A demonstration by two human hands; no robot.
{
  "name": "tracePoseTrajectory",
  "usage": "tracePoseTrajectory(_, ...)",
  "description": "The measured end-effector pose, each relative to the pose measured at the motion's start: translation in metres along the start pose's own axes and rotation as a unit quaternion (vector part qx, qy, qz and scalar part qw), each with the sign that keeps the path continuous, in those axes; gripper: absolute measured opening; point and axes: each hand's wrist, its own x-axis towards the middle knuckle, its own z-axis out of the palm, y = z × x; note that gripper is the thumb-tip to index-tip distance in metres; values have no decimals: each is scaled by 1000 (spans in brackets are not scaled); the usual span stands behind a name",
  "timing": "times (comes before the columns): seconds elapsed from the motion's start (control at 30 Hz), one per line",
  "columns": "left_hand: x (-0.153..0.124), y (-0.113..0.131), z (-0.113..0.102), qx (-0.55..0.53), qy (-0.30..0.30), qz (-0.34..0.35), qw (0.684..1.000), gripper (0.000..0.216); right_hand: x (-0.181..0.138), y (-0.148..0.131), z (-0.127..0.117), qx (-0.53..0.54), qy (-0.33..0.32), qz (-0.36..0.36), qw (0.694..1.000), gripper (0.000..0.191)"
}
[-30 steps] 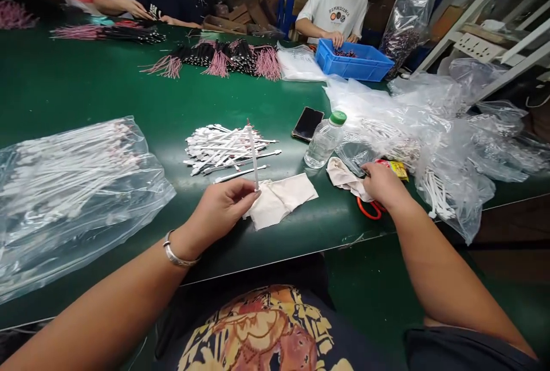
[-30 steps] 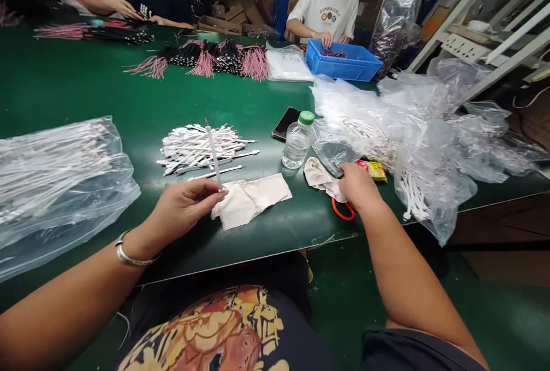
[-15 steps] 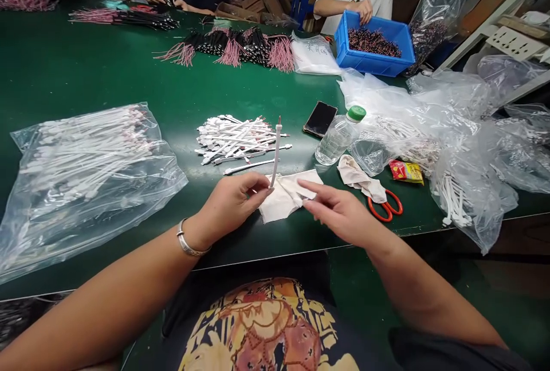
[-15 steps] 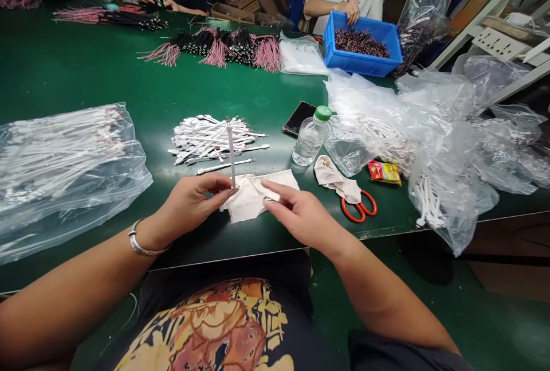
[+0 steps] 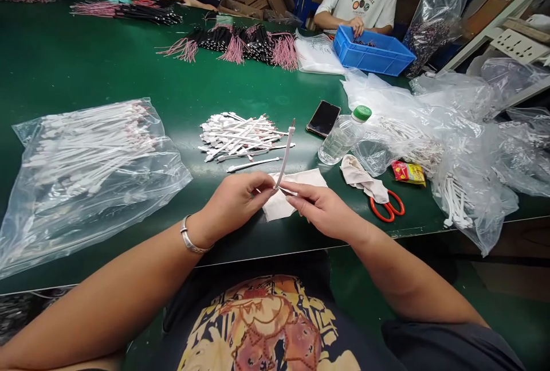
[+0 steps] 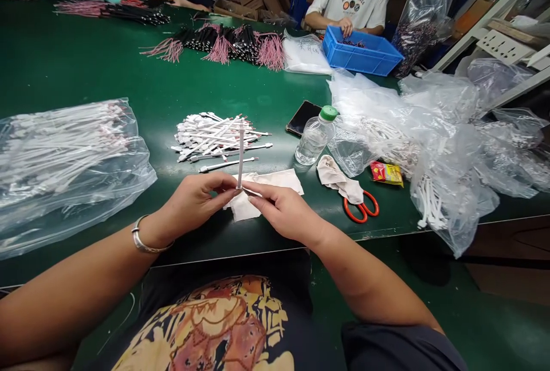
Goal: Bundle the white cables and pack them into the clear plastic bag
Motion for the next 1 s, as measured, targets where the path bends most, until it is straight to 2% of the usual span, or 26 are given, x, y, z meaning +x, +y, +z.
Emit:
tracePoseTrajectory(0.23, 0, -1, -1, 13, -2, -5, 1000, 22, 2, 0, -1, 4, -10, 2, 1000, 41)
tracePoseTrajectory(0.57, 1, -1, -1, 32, 0, 3, 999, 22, 6, -3, -2, 72, -31, 62, 995, 40)
tracePoseTrajectory(1.0, 2, -5, -1, 1, -8, -14, 1000, 23, 6, 3, 5, 37, 11, 29, 999, 37)
